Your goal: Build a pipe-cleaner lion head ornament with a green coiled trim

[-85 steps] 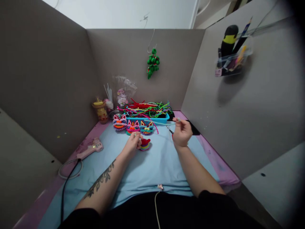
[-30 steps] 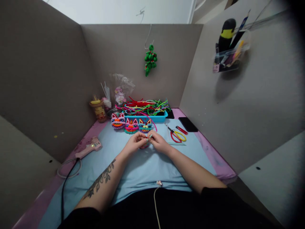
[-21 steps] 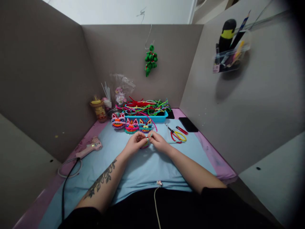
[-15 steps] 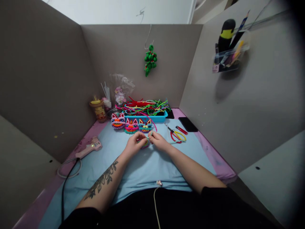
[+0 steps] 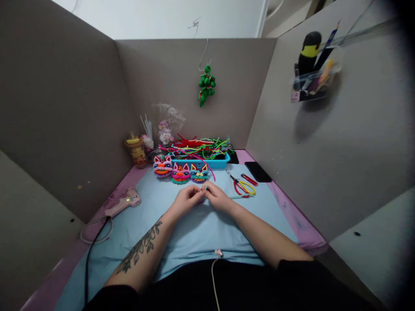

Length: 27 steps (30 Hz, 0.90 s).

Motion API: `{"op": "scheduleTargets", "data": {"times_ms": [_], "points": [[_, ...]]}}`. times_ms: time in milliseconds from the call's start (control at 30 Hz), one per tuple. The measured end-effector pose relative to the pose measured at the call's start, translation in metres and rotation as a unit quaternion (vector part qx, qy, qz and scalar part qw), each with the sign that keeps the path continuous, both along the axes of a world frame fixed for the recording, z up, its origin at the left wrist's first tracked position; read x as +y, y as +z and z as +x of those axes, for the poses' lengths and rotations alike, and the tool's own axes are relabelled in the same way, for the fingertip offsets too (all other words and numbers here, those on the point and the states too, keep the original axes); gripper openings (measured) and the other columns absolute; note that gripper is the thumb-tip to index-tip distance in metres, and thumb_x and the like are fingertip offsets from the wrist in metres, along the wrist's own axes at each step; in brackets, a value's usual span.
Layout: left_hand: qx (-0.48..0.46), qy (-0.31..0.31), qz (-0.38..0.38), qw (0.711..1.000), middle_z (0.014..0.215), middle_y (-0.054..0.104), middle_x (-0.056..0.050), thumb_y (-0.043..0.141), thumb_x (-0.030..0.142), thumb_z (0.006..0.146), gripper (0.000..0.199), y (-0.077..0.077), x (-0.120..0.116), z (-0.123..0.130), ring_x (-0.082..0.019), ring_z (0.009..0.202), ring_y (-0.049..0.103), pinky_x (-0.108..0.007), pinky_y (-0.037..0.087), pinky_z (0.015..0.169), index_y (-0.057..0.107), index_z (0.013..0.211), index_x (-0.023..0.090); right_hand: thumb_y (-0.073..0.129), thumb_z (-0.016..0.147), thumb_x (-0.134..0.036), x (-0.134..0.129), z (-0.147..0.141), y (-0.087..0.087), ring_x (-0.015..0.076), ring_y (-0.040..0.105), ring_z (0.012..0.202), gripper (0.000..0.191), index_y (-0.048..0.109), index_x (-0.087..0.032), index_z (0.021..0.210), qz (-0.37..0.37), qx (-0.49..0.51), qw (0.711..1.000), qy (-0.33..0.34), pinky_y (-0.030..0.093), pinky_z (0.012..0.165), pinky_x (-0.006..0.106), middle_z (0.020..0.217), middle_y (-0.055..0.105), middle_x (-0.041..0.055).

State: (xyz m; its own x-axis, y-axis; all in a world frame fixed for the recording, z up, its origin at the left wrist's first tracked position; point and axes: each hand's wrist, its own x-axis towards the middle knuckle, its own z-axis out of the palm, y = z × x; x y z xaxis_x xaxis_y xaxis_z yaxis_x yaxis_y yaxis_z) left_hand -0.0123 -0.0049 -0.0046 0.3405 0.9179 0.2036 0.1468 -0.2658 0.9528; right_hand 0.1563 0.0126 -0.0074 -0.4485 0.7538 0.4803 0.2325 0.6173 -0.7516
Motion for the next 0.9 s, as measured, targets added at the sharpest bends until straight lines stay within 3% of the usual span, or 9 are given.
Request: {"op": "scheduleTargets", "data": {"times_ms": [333,567,700,900], "points": [[-0.012,0.002,-0.013,1.000,0.070,0.059,-0.001,0.064,0.045,0.074,0.035,0.000,0.001,-0.003,-0.010,0.060,0.051,-0.022,0.040,0.057,0.060,0.084,0.012,0.045,0.088,-0.036,0.001,-0.002,-0.001,0.0132,0.045,0.068,0.019,0.048,-0.020,0.077,-0.048,0.032,0.998,0.003,0.038,0.063,0.025,0.071,0.047,-0.0014],[-0.087,0.023,-0.087,0.992,0.064,0.057,0.000,0.065,0.048,0.072,0.038,0.002,0.004,-0.004,-0.007,0.050,0.047,-0.020,0.038,0.048,0.060,0.082,0.012,0.059,0.082,-0.032,0.000,0.006,0.007,0.0153,0.055,0.080,0.016,0.068,-0.019,0.084,0.005,0.117,0.992,-0.043,0.045,0.074,0.030,0.082,0.055,0.0031],[-0.115,0.017,-0.116,0.986,0.065,0.059,-0.002,0.065,0.048,0.072,0.039,0.006,0.002,-0.004,-0.008,0.052,0.049,-0.020,0.039,0.050,0.062,0.079,0.010,0.062,0.080,-0.030,-0.005,0.004,0.008,0.0151,0.057,0.076,0.014,0.070,-0.020,0.084,0.022,0.124,0.991,-0.040,0.047,0.072,0.030,0.078,0.060,0.0035],[-0.108,0.003,-0.118,0.987,0.061,0.057,-0.002,0.064,0.049,0.072,0.040,0.008,0.000,-0.004,-0.009,0.053,0.049,-0.020,0.039,0.051,0.065,0.076,0.010,0.064,0.075,-0.029,-0.008,-0.002,0.007,0.0134,0.058,0.064,0.012,0.061,-0.017,0.077,-0.069,0.126,0.988,-0.055,0.047,0.061,0.026,0.071,0.063,0.0011]]}}
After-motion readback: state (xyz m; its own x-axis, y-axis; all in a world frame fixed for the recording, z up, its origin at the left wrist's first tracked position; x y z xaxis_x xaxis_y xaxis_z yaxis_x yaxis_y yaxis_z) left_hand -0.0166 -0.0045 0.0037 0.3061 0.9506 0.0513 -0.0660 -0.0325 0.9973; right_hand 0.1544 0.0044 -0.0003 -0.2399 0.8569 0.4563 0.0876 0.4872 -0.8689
